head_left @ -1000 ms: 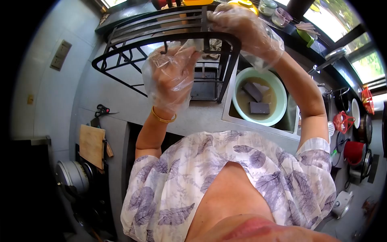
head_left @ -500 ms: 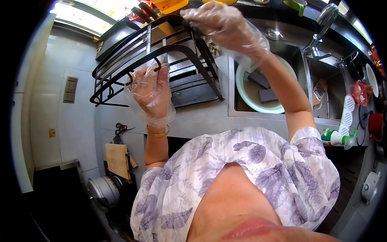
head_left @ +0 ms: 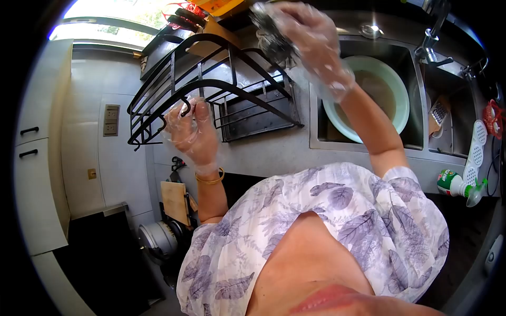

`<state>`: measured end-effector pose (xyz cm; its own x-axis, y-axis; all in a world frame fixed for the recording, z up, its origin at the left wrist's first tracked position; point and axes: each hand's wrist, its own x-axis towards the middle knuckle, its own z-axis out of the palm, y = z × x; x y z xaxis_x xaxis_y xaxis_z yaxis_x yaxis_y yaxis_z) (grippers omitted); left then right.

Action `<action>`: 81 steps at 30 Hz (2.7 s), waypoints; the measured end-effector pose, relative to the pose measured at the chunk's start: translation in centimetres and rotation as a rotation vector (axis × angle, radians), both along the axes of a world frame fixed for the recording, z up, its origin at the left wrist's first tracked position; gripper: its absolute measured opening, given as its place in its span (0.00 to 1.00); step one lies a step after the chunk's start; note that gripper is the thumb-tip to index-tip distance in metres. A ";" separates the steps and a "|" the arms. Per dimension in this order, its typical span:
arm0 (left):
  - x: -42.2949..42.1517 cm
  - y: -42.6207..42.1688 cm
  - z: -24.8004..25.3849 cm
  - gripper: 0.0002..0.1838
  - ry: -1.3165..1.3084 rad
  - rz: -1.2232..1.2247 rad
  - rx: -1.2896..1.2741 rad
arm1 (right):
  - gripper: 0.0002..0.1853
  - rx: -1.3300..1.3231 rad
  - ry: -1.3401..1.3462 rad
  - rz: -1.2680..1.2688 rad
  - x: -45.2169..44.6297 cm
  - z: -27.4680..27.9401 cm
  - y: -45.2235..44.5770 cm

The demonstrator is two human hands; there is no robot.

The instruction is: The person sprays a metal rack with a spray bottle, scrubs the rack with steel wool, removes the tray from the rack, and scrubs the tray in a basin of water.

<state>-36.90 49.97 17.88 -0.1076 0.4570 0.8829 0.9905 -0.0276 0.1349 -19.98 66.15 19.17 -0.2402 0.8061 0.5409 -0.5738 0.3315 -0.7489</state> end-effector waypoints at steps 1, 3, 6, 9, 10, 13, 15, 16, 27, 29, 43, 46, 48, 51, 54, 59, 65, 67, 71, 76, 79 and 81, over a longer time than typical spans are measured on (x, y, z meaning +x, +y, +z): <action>-0.1 -0.1 -0.1 0.07 0.003 0.029 0.001 | 0.10 0.261 -0.058 -0.178 -1.5 -0.3 2.0; -0.3 -0.2 -0.4 0.09 0.006 0.086 0.000 | 0.17 0.044 0.081 0.333 -3.4 2.4 1.8; -0.6 -0.3 -0.4 0.12 0.027 0.136 -0.023 | 0.02 0.916 -0.243 -0.595 -7.7 -1.5 2.4; -0.4 -0.1 -0.4 0.12 -0.006 0.144 -0.013 | 0.04 0.871 -0.477 -0.576 -6.1 -7.2 0.8; -0.6 -0.1 -0.4 0.11 -0.033 0.130 -0.018 | 0.03 0.813 -0.538 -0.505 -5.5 -10.1 0.4; -1.1 -0.1 -0.4 0.11 -0.033 0.090 0.018 | 0.06 0.664 -0.728 -0.267 -3.1 -17.0 -0.3; -1.1 0.1 -0.5 0.11 -0.033 0.057 0.040 | 0.07 0.525 -0.635 -0.280 -2.4 -17.1 0.6; -1.2 0.2 -0.5 0.11 -0.026 0.066 0.035 | 0.08 0.454 -0.589 -0.283 -2.0 -16.1 1.1; -2.0 0.8 -0.6 0.10 0.079 0.025 0.079 | 0.14 0.925 -0.516 -0.455 -6.1 -12.0 1.8; -2.1 1.1 -0.5 0.11 0.169 0.021 0.094 | 0.16 0.882 -0.721 -0.338 -5.1 -15.9 1.7; 2.0 2.3 0.8 0.05 -0.220 -0.195 0.154 | 0.14 0.056 -0.299 0.156 2.0 -4.5 -3.7; -1.7 6.4 -2.1 0.04 0.033 -0.056 0.132 | 0.14 0.453 -0.380 -0.093 -2.9 -4.0 -1.6; -0.1 6.7 -2.2 0.04 -0.406 -0.266 0.142 | 0.15 0.676 -0.523 -0.243 -3.1 -7.1 -1.2; -0.6 7.0 -2.5 0.04 0.068 0.018 0.091 | 0.10 0.778 -0.729 -0.391 -1.4 -17.7 0.0; -0.4 7.0 -2.0 0.05 0.065 0.017 0.056 | 0.10 0.543 -0.825 -0.181 3.3 -21.8 -0.3; -0.2 8.1 -3.0 0.07 0.027 -0.057 0.054 | 0.14 0.480 -0.932 -0.082 4.7 -23.0 1.9; 0.8 8.4 -2.4 0.08 -0.035 -0.069 -0.030 | 0.29 0.858 -1.163 -0.080 1.3 -23.7 3.9; 1.1 8.5 -2.2 0.07 -0.031 -0.065 -0.011 | 0.32 0.844 -1.130 -0.031 1.6 -23.7 5.1; 1.3 8.4 -2.2 0.06 -0.005 -0.073 -0.032 | 0.27 0.728 -1.172 0.041 3.2 -23.7 4.2; 1.2 9.0 -2.6 0.07 -0.034 -0.102 0.056 | 0.22 0.744 -1.194 0.289 5.1 -21.3 4.3; 1.2 9.1 -2.7 0.06 -0.049 -0.109 0.093 | 0.23 0.686 -1.176 0.300 4.9 -20.3 6.2; 1.2 8.6 -2.5 0.06 0.004 -0.069 0.114 | 0.25 0.645 -0.979 0.200 3.8 -21.9 6.7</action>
